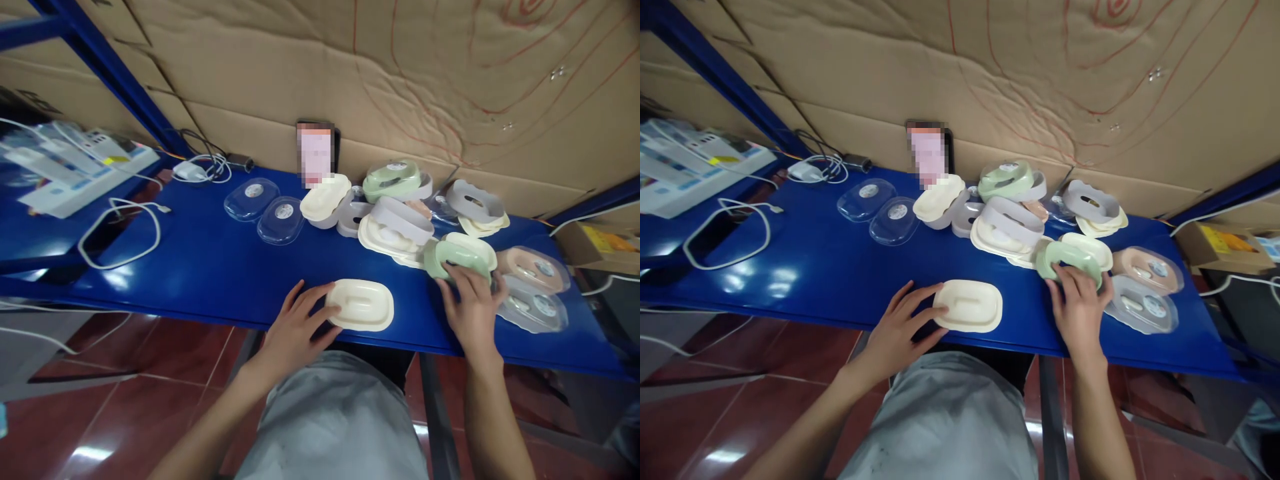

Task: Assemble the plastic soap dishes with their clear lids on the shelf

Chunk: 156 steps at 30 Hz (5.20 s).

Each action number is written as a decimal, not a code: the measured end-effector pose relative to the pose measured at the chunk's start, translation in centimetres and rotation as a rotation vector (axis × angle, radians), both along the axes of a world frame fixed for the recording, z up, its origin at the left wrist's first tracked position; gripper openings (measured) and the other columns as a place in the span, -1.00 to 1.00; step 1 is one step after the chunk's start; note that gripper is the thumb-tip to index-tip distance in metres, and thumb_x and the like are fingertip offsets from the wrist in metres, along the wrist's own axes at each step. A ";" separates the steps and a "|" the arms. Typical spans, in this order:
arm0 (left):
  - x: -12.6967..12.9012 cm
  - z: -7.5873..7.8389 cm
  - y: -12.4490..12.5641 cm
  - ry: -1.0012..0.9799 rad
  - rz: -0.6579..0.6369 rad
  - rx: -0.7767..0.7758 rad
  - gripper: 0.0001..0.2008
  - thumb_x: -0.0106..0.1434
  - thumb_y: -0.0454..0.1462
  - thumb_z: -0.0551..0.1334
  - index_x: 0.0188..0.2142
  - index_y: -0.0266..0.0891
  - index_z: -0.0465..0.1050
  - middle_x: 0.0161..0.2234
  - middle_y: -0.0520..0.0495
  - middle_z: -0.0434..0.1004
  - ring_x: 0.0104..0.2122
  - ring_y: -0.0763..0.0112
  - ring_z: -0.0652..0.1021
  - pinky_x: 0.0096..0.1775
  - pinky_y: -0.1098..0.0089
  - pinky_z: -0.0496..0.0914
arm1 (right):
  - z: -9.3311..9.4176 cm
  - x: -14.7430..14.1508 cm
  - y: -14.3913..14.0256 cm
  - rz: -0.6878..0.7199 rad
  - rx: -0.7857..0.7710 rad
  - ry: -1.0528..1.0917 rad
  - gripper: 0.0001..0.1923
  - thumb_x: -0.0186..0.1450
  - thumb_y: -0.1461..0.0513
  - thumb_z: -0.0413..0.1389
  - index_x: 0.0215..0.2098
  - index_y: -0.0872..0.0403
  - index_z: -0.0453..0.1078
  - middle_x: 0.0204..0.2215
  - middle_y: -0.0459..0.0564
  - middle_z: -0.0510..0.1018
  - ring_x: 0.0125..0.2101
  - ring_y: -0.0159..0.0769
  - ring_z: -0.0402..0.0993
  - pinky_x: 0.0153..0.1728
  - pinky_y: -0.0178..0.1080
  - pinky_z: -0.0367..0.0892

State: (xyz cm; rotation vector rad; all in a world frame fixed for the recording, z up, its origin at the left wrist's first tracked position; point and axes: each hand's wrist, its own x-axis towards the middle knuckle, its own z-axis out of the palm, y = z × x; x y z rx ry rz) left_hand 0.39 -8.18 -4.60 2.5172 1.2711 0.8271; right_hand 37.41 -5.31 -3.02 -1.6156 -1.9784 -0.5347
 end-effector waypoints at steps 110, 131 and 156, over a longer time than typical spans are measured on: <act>3.4 1.4 1.0 -0.271 0.172 0.393 -0.63 0.34 -0.21 0.48 0.09 -0.16 0.48 0.17 -0.29 0.43 0.21 0.01 0.50 0.14 0.06 0.54 | 2.6 -8.4 -2.3 0.644 -0.246 0.192 -0.83 0.51 0.27 0.16 0.04 -0.04 0.51 -0.07 0.04 0.60 0.10 -0.11 0.55 0.26 0.08 0.35; 3.0 2.6 0.2 -0.085 0.010 0.260 -0.55 0.47 -0.32 0.26 0.32 -0.13 0.39 0.32 -0.31 0.44 0.31 0.02 0.48 0.23 0.01 0.48 | 1.7 -7.9 -3.4 0.452 -0.130 0.074 -0.57 0.51 0.33 0.13 0.32 0.00 0.42 0.13 0.08 0.68 0.11 -0.09 0.60 0.26 0.07 0.26; 3.7 1.2 2.5 -0.023 -0.180 0.109 -0.81 0.55 -0.38 0.16 0.04 -0.22 0.51 0.07 -0.14 0.68 0.26 0.15 0.55 0.44 -0.18 0.22 | -0.4 -6.8 -3.0 0.486 -0.383 0.198 -0.43 0.53 0.09 0.16 0.46 -0.09 0.24 0.53 0.16 0.16 0.52 0.13 0.06 0.38 0.31 0.28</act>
